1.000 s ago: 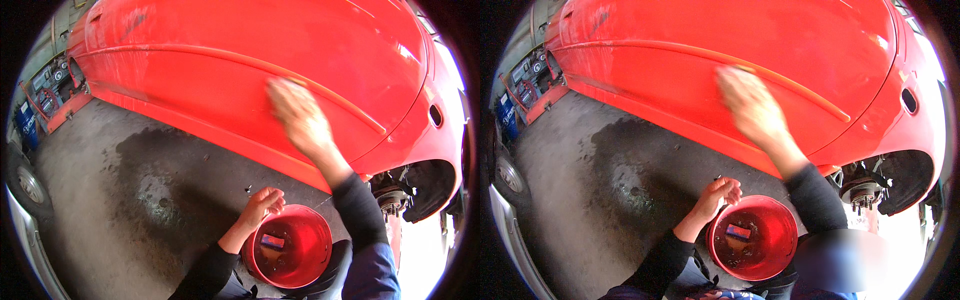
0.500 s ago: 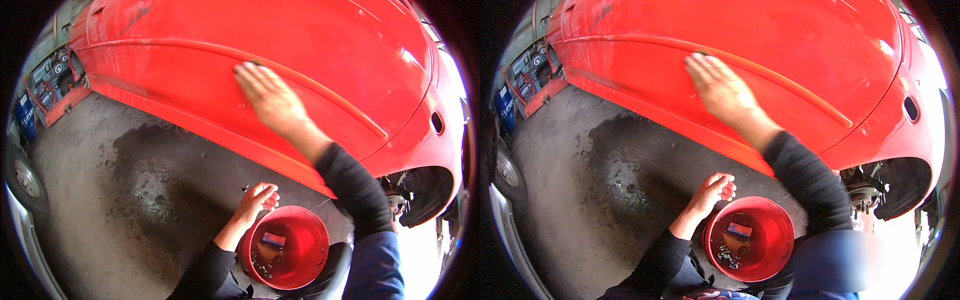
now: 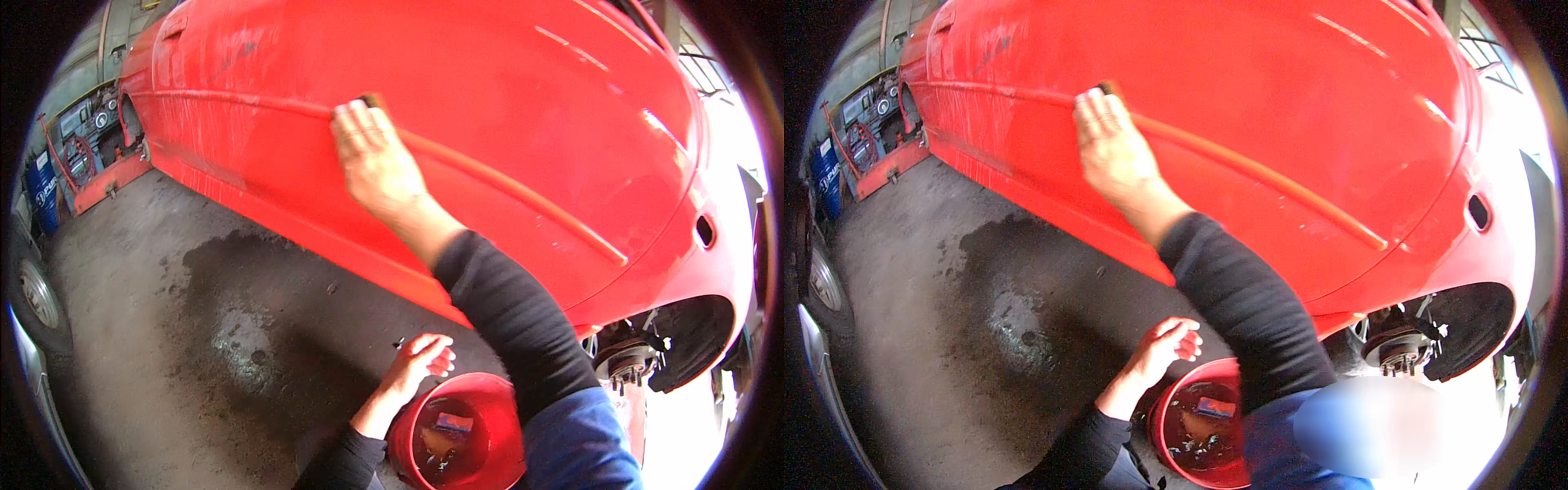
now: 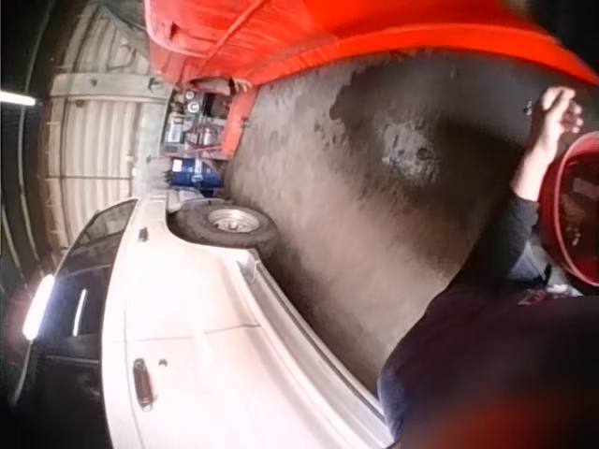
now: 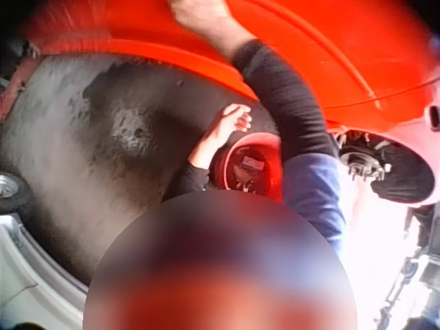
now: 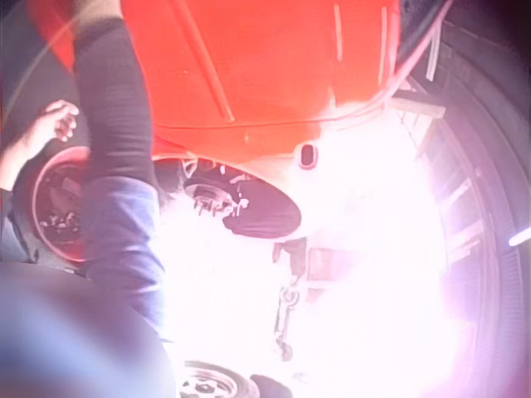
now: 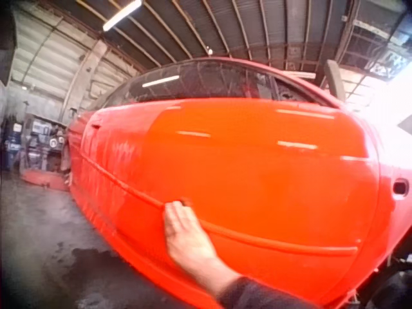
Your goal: The person scrubs the side panel of a red car with a sponge, repeatedly dipping it into a red bucket of water. They wipe the surface in sections, occasionally pausing to check the panel or adjust their position.
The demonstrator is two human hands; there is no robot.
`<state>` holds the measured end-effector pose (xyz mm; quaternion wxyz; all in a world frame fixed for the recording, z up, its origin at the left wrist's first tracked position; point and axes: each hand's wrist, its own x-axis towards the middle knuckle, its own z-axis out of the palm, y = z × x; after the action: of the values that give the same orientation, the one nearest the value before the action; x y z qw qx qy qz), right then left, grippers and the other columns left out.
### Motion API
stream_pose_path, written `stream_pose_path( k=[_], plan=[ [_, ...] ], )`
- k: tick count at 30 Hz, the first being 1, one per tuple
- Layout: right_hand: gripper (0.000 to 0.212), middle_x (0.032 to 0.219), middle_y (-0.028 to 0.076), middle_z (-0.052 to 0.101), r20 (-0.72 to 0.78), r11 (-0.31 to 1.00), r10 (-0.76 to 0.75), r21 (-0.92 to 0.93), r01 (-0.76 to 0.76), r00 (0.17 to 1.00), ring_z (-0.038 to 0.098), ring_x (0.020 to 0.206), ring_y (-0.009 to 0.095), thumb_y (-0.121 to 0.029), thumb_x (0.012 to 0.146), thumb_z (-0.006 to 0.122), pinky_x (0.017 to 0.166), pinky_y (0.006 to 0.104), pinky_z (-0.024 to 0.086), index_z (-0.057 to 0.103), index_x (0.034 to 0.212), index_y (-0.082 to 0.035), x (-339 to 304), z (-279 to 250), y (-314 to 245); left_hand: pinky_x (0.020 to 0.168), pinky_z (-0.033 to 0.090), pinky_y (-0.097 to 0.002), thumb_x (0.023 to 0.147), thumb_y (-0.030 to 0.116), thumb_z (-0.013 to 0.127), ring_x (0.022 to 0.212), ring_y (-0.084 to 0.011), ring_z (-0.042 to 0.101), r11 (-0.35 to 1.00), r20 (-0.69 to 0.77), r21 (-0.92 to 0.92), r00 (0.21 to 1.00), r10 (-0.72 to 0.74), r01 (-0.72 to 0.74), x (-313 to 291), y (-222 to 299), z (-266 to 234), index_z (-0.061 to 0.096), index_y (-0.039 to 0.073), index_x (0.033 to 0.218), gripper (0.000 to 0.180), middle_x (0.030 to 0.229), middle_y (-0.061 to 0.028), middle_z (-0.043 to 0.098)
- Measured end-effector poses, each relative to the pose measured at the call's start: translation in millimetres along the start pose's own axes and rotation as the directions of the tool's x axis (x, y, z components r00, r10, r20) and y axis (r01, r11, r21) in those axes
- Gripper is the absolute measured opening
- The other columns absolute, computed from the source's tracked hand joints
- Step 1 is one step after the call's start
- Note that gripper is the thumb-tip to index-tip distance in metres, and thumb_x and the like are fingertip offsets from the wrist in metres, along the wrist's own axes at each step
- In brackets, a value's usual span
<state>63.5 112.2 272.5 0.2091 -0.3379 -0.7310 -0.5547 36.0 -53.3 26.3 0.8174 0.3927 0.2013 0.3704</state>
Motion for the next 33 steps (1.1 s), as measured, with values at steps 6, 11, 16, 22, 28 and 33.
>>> stream_pose_path(
  k=[6,11,16,22,28,33],
  plan=[
    [0.047,0.147,0.015,0.054,0.314,0.982,0.129,0.092,-0.165,0.941,0.048,0.139,0.032,-0.018,0.096,0.056,0.118,0.0461,0.036,0.054,0.141,-0.003,-75,-144,106,0.074,0.057,-0.0336,0.104,0.03,0.057,0.084,-0.0197,0.07,0.996,-0.034,-0.09,0.999,0.0,-0.003,1,-6,12,0.063,0.005,0.117,0.029,0.098,-0.0094,0.071],
    [0.058,0.155,0.02,0.042,0.217,0.911,0.377,-0.262,-0.318,0.901,0.036,0.147,0.037,-0.006,0.089,0.065,0.122,0.0512,0.027,0.049,0.145,-0.001,-185,-194,125,0.077,0.055,-0.0287,0.105,0.028,0.056,0.086,-0.0148,0.068,0.979,0.23,-0.203,0.972,0.043,0.005,-27,-5,19,0.061,0.006,0.121,0.028,0.099,-0.0069,0.07],
    [0.056,0.156,0.017,0.042,0.265,0.994,-0.089,-0.038,0.103,0.96,0.034,0.149,0.031,-0.016,0.093,0.05,0.125,0.0468,0.023,0.048,0.145,0.004,-75,-82,95,0.079,0.054,-0.0289,0.104,0.036,0.058,0.088,-0.0141,0.066,0.996,0.157,-0.084,0.987,-0.02,0.033,-23,6,13,0.059,0.006,0.123,0.036,0.101,-0.006,0.067],
    [0.049,0.154,0.013,0.047,0.225,0.928,-0.315,-0.129,0.349,0.922,0.038,0.146,0.022,-0.021,0.1,0.042,0.127,0.0404,0.023,0.052,0.143,0.0,69,1,43,0.073,0.057,-0.0322,0.103,0.031,0.058,0.082,-0.0188,0.069,0.981,-0.009,-0.105,0.987,0.162,-0.162,17,2,17,0.061,0.005,0.119,0.031,0.097,-0.0094,0.069],
    [0.052,0.157,0.016,0.043,0.302,0.987,-0.129,-0.058,0.153,0.944,0.038,0.147,0.03,-0.019,0.098,0.045,0.125,0.0453,0.027,0.047,0.147,-0.001,-77,-165,146,0.073,0.057,-0.0346,0.103,0.032,0.059,0.082,-0.0211,0.07,0.99,-0.092,-0.128,0.994,0.053,-0.064,8,-1,13,0.06,0.004,0.123,0.035,0.098,-0.0118,0.069],
    [0.06,0.159,0.021,0.038,0.012,0.876,0.391,-0.31,-0.369,0.92,0.029,0.151,0.04,-0.01,0.09,0.064,0.122,0.0562,0.022,0.048,0.146,-0.001,-163,-178,152,0.076,0.058,-0.0391,0.104,0.031,0.056,0.085,-0.0241,0.071,0.957,0.118,-0.266,0.981,0.154,-0.118,-9,1,4,0.062,0.005,0.119,0.031,0.098,-0.0113,0.072]
  ],
)
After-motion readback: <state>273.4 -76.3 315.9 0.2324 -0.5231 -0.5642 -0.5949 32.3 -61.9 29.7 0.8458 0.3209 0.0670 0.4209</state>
